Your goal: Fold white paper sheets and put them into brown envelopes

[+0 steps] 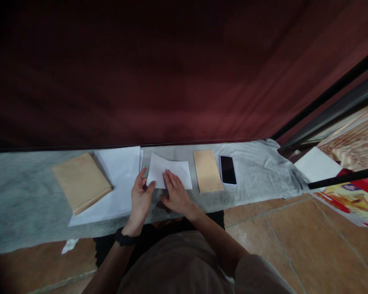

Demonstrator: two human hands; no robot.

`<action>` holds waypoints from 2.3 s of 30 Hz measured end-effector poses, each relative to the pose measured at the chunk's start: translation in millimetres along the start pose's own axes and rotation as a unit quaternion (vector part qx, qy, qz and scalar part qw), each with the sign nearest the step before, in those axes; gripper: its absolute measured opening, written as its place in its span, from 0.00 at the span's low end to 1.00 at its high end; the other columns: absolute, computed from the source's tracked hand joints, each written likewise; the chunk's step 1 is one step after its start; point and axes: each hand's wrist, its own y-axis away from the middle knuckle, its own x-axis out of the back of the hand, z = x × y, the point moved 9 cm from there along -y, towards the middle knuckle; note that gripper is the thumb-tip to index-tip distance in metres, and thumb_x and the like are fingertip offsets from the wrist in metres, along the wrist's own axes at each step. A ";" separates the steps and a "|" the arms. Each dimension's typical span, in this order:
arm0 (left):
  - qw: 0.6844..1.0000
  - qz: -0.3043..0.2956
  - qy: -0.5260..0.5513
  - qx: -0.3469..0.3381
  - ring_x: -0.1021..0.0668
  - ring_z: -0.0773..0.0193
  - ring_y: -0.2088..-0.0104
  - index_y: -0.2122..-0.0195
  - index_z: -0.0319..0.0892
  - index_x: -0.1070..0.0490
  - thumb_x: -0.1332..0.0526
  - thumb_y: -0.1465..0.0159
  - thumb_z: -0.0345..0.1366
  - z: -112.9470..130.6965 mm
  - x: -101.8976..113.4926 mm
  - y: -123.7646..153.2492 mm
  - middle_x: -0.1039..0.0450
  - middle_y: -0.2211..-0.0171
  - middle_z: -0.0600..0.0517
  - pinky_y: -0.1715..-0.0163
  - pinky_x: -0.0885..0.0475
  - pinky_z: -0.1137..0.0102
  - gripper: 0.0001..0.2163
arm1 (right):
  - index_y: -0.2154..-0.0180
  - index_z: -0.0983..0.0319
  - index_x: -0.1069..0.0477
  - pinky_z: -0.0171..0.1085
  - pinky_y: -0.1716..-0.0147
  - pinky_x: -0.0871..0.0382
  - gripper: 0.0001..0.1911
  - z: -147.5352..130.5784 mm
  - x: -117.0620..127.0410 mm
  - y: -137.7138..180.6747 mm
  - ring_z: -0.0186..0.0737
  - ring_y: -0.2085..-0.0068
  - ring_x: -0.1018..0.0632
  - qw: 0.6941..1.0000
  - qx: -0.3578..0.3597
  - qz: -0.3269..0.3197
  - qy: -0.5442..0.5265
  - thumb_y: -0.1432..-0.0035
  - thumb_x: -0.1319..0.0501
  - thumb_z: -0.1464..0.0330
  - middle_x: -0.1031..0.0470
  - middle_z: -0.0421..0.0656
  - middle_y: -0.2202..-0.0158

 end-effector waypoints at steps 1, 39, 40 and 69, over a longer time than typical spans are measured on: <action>1.000 -0.018 0.013 -0.006 0.19 0.60 0.58 0.34 0.43 0.38 0.38 0.36 0.39 12.4 -4.4 1.6 0.23 0.59 0.50 0.53 0.23 0.63 0.29 | 0.27 0.67 0.56 0.48 0.29 0.44 0.39 -1.9 6.4 -2.6 0.45 0.27 0.45 0.999 -0.021 0.021 -0.034 0.34 0.45 0.65 0.51 0.52 0.25; 0.949 -0.078 -0.305 -0.037 0.19 0.50 0.49 0.32 0.40 0.41 0.41 0.34 0.31 -51.5 -7.7 -6.9 0.25 0.42 0.40 0.47 0.23 0.55 0.29 | 0.29 0.66 0.45 0.52 0.28 0.50 0.28 40.1 -4.9 21.7 0.47 0.27 0.45 0.993 -0.100 -0.007 0.066 0.26 0.53 0.64 0.46 0.51 0.27; 0.948 -0.075 -0.306 -0.045 0.19 0.50 0.48 0.32 0.39 0.41 0.42 0.34 0.31 -49.3 -7.7 -5.1 0.26 0.41 0.40 0.47 0.23 0.55 0.28 | 0.29 0.65 0.46 0.52 0.28 0.50 0.28 39.7 -6.8 22.0 0.46 0.27 0.45 0.992 -0.099 -0.008 0.081 0.26 0.53 0.64 0.47 0.50 0.27; 0.844 -0.096 -0.487 -0.201 0.44 0.49 0.28 0.29 0.28 0.46 0.55 0.27 0.40 -42.0 -60.9 -22.7 0.46 0.29 0.35 0.30 0.46 0.50 0.28 | 0.28 0.69 0.51 0.51 0.30 0.49 0.32 60.1 -10.4 28.5 0.50 0.27 0.46 0.974 -0.141 0.029 0.174 0.25 0.53 0.60 0.49 0.54 0.27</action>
